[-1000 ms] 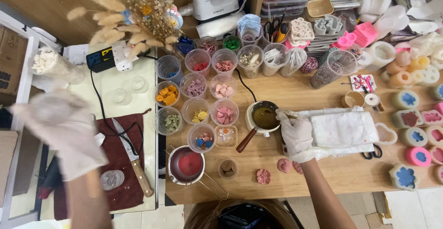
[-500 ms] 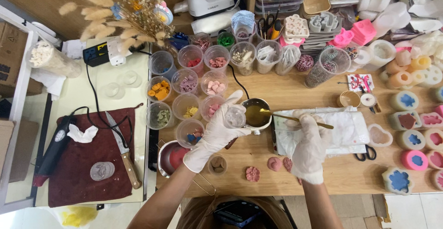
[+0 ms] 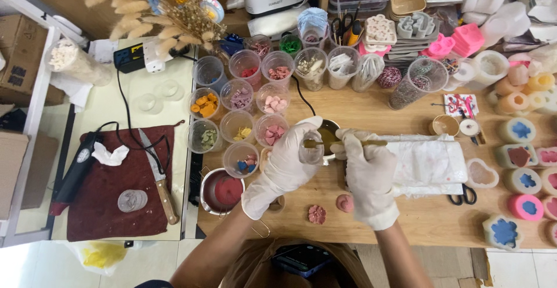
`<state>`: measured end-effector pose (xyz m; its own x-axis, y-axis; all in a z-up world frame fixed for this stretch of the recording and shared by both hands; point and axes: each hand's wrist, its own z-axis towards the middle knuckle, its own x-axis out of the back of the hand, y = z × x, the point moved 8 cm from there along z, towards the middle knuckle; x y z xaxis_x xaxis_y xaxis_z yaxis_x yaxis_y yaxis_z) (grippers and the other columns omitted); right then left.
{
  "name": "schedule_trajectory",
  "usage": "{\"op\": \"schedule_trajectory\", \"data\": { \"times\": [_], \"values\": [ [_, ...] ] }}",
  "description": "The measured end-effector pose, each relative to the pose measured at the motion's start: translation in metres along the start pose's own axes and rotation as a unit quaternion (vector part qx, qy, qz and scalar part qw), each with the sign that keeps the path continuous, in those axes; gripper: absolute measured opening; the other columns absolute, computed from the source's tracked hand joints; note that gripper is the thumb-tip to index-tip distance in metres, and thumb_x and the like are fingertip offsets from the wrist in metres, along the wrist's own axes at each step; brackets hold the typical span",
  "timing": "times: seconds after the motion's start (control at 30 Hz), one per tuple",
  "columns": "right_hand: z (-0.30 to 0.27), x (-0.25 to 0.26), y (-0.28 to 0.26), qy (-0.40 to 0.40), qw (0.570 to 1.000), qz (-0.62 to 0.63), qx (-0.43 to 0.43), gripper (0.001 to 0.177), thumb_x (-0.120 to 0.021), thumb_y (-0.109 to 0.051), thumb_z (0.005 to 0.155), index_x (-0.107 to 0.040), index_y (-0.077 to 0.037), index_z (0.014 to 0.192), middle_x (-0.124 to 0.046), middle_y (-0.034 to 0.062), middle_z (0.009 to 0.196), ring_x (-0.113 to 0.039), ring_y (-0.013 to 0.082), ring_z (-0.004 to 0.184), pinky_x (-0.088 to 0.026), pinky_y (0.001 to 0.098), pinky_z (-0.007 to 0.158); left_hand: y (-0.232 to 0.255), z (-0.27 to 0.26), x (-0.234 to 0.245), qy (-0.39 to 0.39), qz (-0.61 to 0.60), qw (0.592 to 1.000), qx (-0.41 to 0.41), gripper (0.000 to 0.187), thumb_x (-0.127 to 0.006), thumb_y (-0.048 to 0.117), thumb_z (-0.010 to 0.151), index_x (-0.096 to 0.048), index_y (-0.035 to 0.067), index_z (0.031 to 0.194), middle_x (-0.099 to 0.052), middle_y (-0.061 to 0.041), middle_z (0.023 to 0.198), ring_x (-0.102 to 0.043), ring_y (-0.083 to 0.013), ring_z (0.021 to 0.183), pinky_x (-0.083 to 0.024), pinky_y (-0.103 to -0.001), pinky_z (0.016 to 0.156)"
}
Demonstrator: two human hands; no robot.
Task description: The person prepares scented candles by stirring a yellow liquid in a metal container with a wooden stick, pouring the liquid into small clear cups, and using a handheld heat gun to smooth the surfaces and remove bubbles.
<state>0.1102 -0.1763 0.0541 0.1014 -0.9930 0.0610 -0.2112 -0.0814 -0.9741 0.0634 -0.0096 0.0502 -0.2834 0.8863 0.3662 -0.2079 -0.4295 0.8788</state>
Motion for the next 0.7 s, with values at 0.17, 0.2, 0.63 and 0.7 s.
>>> {"op": "schedule_trajectory", "data": {
  "times": [0.17,0.2,0.63,0.7],
  "values": [
    [0.002,-0.009,-0.013,-0.063,0.997,0.053,-0.008,0.017,-0.063,-0.009,0.099,-0.075,0.002,0.101,-0.076,0.0051,0.098,-0.070,0.0108,0.080,-0.057,0.0243,0.075,0.001,0.000,0.010,-0.073,0.019,0.996,0.052,0.063,-0.076,0.001,0.076,-0.056,0.005,0.135,-0.069,-0.014,0.118,-0.071,-0.0265,0.109,-0.056,-0.034,0.095],
    [-0.001,-0.013,-0.016,-0.100,0.994,0.052,0.013,0.018,-0.063,-0.010,0.100,-0.075,0.003,0.100,-0.076,0.0045,0.098,-0.070,0.0103,0.080,-0.057,0.0243,0.075,-0.006,-0.002,0.009,-0.093,0.031,0.990,0.100,0.063,-0.075,0.002,0.076,-0.057,0.007,0.137,-0.070,-0.013,0.111,-0.072,-0.0256,0.104,-0.056,-0.034,0.093],
    [0.012,-0.013,-0.001,-0.038,0.999,0.021,-0.031,0.016,-0.064,-0.013,0.099,-0.074,0.001,0.101,-0.074,0.0082,0.079,-0.063,0.0093,0.065,-0.053,0.0240,0.064,0.029,-0.008,0.023,-0.006,0.146,0.989,-0.028,0.057,-0.076,0.004,0.085,-0.055,0.008,0.138,-0.070,-0.012,0.113,-0.070,-0.0308,0.104,-0.056,-0.040,0.088],
    [0.010,-0.013,-0.002,-0.050,0.998,0.019,-0.027,0.017,-0.064,-0.013,0.100,-0.074,0.000,0.101,-0.075,0.0079,0.081,-0.063,0.0089,0.066,-0.053,0.0234,0.065,0.024,-0.012,0.023,-0.032,0.118,0.992,0.009,0.055,-0.074,0.002,0.084,-0.056,0.007,0.136,-0.071,-0.013,0.116,-0.071,-0.0295,0.102,-0.057,-0.038,0.085]
  ]
}}
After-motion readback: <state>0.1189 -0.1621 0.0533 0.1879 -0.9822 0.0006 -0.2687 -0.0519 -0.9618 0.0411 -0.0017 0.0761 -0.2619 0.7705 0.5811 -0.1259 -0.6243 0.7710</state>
